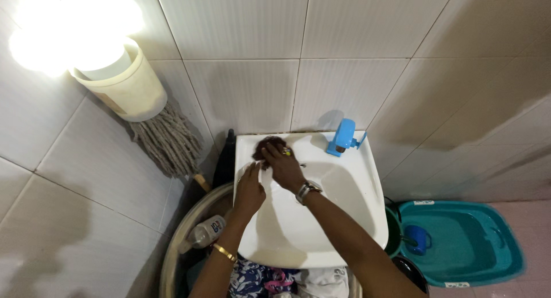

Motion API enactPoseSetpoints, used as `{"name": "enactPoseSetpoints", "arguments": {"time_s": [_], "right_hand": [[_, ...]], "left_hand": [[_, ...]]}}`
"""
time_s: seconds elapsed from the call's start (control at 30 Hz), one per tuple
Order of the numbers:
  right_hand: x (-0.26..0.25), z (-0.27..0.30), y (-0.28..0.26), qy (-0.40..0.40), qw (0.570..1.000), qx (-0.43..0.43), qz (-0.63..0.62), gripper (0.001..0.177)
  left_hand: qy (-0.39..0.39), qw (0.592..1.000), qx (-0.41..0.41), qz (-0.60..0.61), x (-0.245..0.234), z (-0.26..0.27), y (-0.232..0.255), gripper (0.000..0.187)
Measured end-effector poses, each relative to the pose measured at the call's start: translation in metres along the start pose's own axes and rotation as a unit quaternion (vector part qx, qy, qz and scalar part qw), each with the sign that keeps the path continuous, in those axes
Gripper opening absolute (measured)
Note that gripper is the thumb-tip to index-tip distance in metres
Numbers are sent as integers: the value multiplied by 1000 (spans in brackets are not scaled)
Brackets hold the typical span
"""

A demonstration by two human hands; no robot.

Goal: The person scrubs a white ceramic sink with a dark sponge, repeatedly wiping the basin, rim, and faucet area. The person occasionally rinses the sponge in a nearby basin and continues scrubbing different sections of the sink throughout the clip.

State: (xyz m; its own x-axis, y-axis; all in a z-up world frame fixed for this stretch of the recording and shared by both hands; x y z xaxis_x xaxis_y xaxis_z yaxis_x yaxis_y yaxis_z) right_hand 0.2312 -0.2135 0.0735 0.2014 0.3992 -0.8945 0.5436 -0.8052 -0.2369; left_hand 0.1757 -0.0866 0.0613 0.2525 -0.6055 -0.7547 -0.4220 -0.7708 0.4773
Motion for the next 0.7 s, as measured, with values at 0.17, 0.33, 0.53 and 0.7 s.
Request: {"name": "enactPoseSetpoints", "arguments": {"time_s": [0.17, 0.33, 0.53, 0.7], "right_hand": [[-25, 27, 39, 34, 998, 46, 6, 67], [-47, 53, 76, 67, 989, 126, 30, 68], [-23, 34, 62, 71, 979, 173, 80, 70], [-18, 27, 51, 52, 990, 123, 33, 63]], "left_hand": [[-69, 994, -18, -83, 19, -5, -2, 71], [-92, 987, -24, -126, 25, -8, 3, 65], [-143, 979, -83, -122, 27, -11, 1, 67], [-126, 980, -57, -144, 25, -17, 2, 64]]}}
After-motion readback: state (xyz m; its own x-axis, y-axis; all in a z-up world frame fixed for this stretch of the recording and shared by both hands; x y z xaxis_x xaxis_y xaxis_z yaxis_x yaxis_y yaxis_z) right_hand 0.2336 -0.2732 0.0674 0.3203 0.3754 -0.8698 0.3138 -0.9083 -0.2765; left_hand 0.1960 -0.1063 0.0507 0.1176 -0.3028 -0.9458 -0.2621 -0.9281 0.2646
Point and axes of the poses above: each hand's wrist, its own z-axis away from the middle knuckle, its own x-axis out of the palm, y = z × x, the point moved 7 cm from there along -z, towards the middle knuckle, and after that the axes turned 7 degrees about -z, right-handed, at the moved point
